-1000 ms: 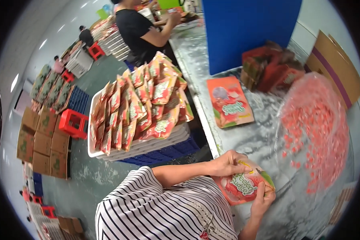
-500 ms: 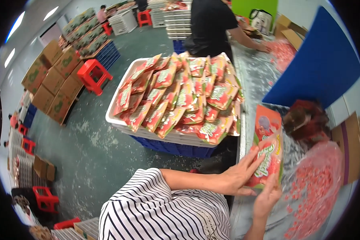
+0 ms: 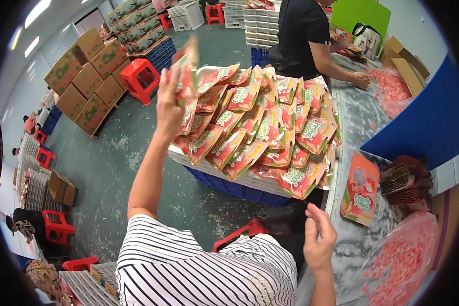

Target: Manually filling and sealing bags with small candy pieces at a workbench.

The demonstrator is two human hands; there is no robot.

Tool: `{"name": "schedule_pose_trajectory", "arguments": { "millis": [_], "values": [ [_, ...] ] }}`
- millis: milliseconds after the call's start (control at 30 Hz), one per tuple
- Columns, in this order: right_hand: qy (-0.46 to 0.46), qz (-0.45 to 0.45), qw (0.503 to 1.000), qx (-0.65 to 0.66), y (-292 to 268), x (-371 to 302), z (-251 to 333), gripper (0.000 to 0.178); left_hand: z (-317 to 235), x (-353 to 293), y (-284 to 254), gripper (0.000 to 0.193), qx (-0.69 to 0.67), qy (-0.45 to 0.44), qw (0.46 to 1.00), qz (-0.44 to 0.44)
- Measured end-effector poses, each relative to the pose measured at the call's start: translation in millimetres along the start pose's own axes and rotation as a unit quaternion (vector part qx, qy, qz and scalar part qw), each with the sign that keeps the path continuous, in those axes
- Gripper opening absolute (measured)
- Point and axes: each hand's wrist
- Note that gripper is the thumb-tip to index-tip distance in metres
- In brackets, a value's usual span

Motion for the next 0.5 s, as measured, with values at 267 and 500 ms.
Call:
{"name": "schedule_pose_trajectory", "arguments": {
  "millis": [267,500],
  "values": [
    [0.140,-0.056,0.989,0.010,-21.8,-50.1,-83.7,0.026,114.3,-138.5,7.0,0.047,0.011,-0.271,0.948,0.167],
    [0.182,-0.062,0.980,0.055,-25.3,-77.0,-105.4,0.028,150.3,-132.4,4.3,0.052,0.009,-0.303,0.943,0.139]
  ]
}}
Point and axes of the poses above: each hand's wrist, its own x-axis towards the middle knuckle, its own y-axis out of the palm, z = x × y, and after that the axes turned 13 degrees about -x, right-handed
